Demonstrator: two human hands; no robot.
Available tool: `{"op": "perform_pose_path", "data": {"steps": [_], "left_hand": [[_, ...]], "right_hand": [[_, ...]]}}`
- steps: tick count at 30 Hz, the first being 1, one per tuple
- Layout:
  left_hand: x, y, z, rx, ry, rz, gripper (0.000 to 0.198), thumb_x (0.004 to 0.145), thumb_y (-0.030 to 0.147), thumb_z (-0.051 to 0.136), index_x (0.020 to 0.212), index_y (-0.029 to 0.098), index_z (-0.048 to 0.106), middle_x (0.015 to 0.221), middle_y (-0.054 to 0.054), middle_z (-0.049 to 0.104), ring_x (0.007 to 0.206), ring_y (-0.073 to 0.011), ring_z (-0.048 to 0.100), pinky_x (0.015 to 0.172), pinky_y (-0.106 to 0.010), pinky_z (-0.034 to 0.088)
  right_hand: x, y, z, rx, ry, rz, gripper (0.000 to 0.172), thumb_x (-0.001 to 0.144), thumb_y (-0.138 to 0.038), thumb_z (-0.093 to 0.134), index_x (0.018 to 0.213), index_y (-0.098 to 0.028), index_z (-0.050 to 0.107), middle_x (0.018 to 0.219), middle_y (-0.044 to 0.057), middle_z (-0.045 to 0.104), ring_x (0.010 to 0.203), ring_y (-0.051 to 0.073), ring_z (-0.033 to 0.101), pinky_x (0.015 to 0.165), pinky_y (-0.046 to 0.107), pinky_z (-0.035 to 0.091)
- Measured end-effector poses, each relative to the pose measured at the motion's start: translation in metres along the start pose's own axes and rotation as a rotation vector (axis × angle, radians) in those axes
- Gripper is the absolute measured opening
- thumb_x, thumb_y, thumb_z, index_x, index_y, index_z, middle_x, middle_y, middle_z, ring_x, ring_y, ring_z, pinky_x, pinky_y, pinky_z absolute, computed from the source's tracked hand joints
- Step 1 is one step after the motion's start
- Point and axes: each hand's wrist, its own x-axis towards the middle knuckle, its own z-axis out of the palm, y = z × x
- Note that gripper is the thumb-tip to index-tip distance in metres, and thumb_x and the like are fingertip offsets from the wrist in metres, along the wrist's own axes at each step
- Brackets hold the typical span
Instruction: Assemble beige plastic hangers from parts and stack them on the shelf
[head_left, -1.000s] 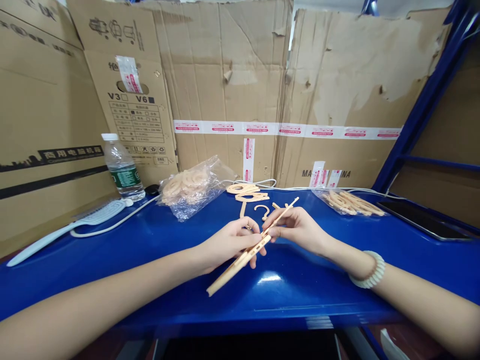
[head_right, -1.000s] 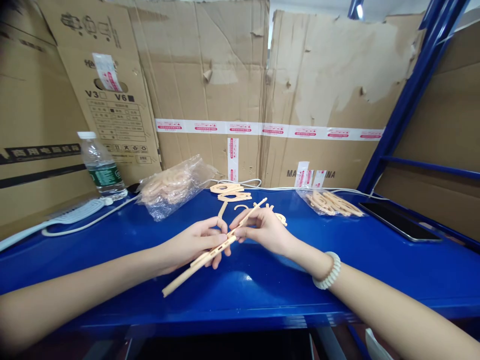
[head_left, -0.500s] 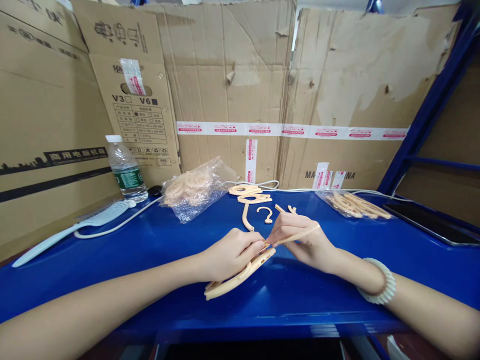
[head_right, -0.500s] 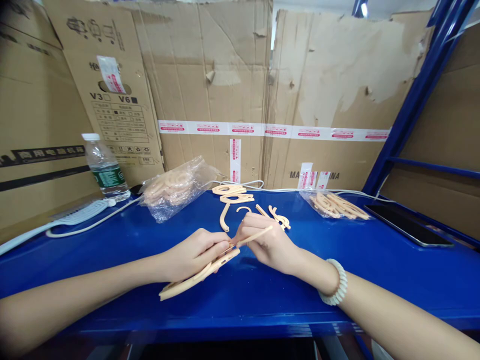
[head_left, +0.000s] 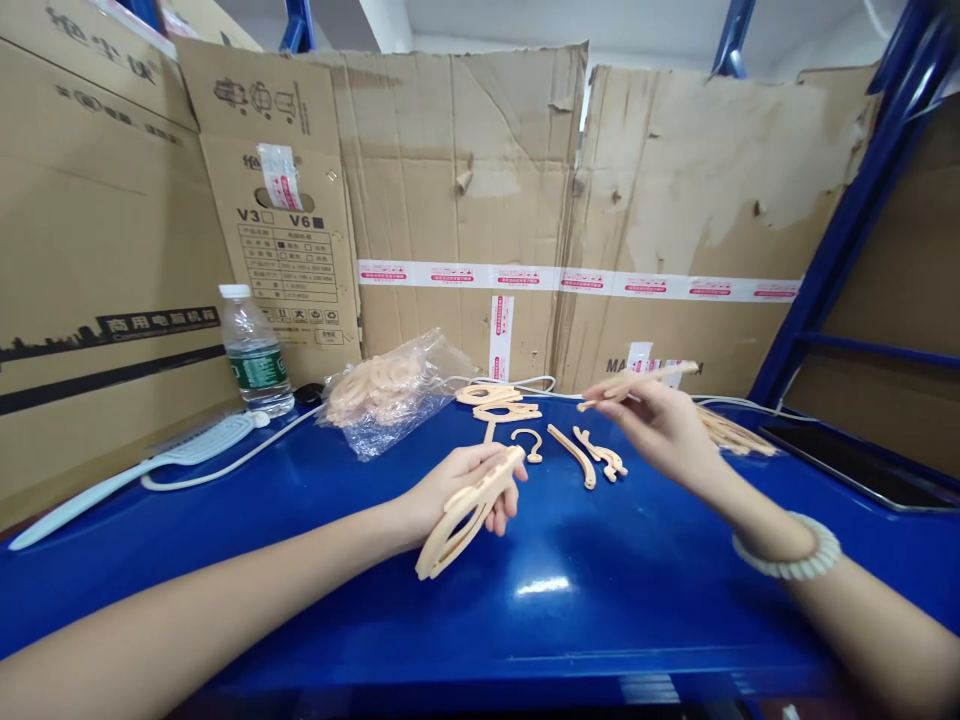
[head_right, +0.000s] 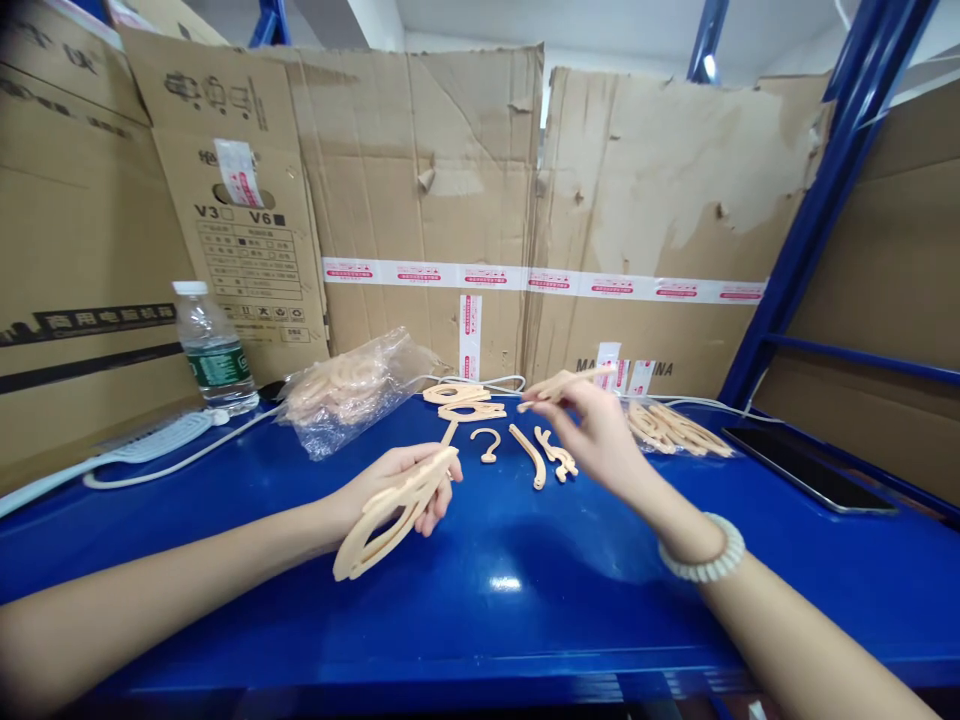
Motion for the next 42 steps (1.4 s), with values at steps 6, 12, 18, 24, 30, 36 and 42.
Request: {"op": "perform_pose_path", "data": {"steps": [6,12,18,24,30,36,42], "left_hand": [[0.003,0.004,0.001,-0.239,0.124,-0.089,0.019,0.083,0.029,0.063,0.095,0.014,0.059,0.085,-0.011,0.072,0.068,-0.0168,0.066,0.065,-0.026,0.050],[0.002,0.009,0.007,-0.319,0.196,-0.131,0.015,0.082,0.014,0.060,0.097,0.015,0.061,0.090,-0.010,0.070,0.072,-0.0180,0.067,0.067,-0.029,0.053],[0.003,0.008,0.007,-0.338,0.235,-0.137,0.024,0.085,0.006,0.050,0.103,0.013,0.063,0.089,-0.008,0.069,0.067,-0.0143,0.064,0.062,-0.026,0.053],[0.002,0.011,0.010,-0.350,0.288,-0.163,0.028,0.087,0.004,0.046,0.105,0.014,0.065,0.086,-0.007,0.068,0.064,-0.0123,0.062,0.061,-0.025,0.052],[0.002,0.013,0.010,-0.373,0.307,-0.171,0.030,0.088,0.003,0.044,0.106,0.015,0.066,0.086,-0.007,0.067,0.066,-0.0123,0.062,0.062,-0.025,0.052],[0.005,0.007,0.007,-0.424,0.282,-0.134,0.034,0.084,-0.001,0.046,0.107,0.013,0.067,0.080,-0.006,0.066,0.065,-0.0130,0.062,0.062,-0.025,0.052],[0.006,0.006,0.006,-0.476,0.312,-0.133,0.027,0.090,0.009,0.043,0.105,0.011,0.065,0.079,-0.009,0.068,0.066,-0.0166,0.063,0.066,-0.030,0.053]], "right_hand": [[0.007,0.054,-0.026,-0.214,-0.422,0.526,0.054,0.082,-0.019,0.049,0.135,-0.009,0.044,0.069,0.003,0.065,0.062,0.018,0.060,0.056,0.028,0.047],[0.000,0.050,-0.013,-0.271,-0.712,0.623,0.056,0.077,-0.013,0.048,0.133,-0.011,0.048,0.068,0.003,0.066,0.063,0.017,0.061,0.056,0.025,0.044],[-0.003,0.045,-0.011,-0.445,-0.750,0.586,0.048,0.085,-0.036,0.053,0.126,-0.012,0.054,0.071,0.007,0.067,0.066,0.023,0.062,0.056,0.029,0.042],[-0.003,0.051,-0.004,-0.509,-0.755,0.607,0.032,0.087,-0.034,0.053,0.112,-0.015,0.059,0.082,0.008,0.071,0.072,0.022,0.066,0.059,0.026,0.043],[-0.002,0.061,-0.007,-0.635,-0.683,0.654,0.036,0.090,-0.036,0.051,0.113,-0.010,0.059,0.093,0.015,0.070,0.085,0.027,0.066,0.066,0.030,0.044],[-0.007,0.005,0.008,-0.364,-0.384,0.066,0.036,0.093,-0.037,0.051,0.123,-0.017,0.051,0.080,0.005,0.063,0.071,0.018,0.059,0.066,0.029,0.044],[-0.028,-0.049,0.044,-0.158,-0.635,-0.466,0.021,0.096,-0.029,0.048,0.106,-0.017,0.062,0.107,0.010,0.057,0.094,0.019,0.051,0.085,0.033,0.043]]}}
